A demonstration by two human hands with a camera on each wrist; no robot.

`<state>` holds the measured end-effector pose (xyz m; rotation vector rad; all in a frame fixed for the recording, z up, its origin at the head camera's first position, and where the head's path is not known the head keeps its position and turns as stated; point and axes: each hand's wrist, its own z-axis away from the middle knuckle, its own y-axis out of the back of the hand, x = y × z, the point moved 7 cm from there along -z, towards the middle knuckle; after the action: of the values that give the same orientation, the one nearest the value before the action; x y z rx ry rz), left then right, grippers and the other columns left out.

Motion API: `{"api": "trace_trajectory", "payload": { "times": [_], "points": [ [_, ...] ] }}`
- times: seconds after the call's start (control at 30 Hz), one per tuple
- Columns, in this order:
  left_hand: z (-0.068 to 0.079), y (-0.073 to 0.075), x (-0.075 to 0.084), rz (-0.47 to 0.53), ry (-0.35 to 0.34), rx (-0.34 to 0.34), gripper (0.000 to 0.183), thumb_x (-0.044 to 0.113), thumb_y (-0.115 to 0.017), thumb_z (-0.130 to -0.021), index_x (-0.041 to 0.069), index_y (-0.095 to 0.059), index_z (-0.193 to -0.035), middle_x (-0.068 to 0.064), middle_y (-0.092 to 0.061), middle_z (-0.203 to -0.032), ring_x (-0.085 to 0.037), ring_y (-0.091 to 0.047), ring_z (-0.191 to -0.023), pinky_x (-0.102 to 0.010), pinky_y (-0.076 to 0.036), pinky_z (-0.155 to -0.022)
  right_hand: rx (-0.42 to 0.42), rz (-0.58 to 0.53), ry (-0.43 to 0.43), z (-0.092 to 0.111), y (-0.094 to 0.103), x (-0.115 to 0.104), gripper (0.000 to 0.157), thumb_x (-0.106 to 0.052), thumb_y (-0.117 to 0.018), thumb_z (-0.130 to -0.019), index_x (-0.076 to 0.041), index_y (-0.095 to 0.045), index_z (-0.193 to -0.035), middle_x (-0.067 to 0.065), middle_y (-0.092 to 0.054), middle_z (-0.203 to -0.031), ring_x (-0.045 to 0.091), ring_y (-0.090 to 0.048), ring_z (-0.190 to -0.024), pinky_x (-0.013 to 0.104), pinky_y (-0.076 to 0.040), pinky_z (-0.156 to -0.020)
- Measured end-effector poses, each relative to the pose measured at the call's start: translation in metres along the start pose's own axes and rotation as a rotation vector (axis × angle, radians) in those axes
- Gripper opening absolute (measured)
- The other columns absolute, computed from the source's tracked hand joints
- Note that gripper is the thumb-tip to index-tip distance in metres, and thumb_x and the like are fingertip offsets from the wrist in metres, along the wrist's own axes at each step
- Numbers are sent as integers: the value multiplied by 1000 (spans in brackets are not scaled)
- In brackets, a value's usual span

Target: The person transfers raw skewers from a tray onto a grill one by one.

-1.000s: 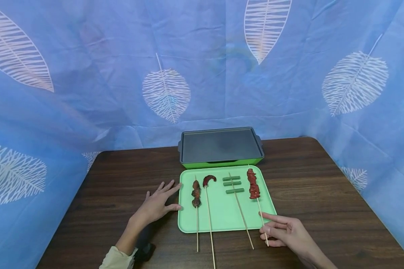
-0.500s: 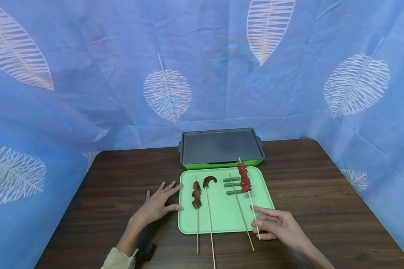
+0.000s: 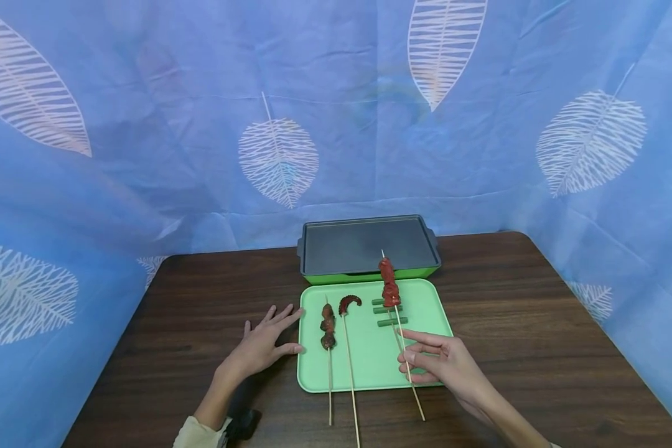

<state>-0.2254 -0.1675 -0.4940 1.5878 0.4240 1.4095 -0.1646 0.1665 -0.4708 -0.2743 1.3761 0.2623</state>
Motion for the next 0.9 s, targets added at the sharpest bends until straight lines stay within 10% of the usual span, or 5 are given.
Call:
{"api": "trace_trajectory", "payload": {
  "times": [0.9],
  "points": [
    [-2,1,0,8,-4,-9,78,46,-71,-93,24,-39,-161,-12,-27,-168,-45,-11,-154,-87,-2,-102,-23,-120,42,-80,-50,-38,53,-9,-67,-100,-4,-52,-151,17,-72,-111,22,-75,-97,45,-61,-80]
  ]
}}
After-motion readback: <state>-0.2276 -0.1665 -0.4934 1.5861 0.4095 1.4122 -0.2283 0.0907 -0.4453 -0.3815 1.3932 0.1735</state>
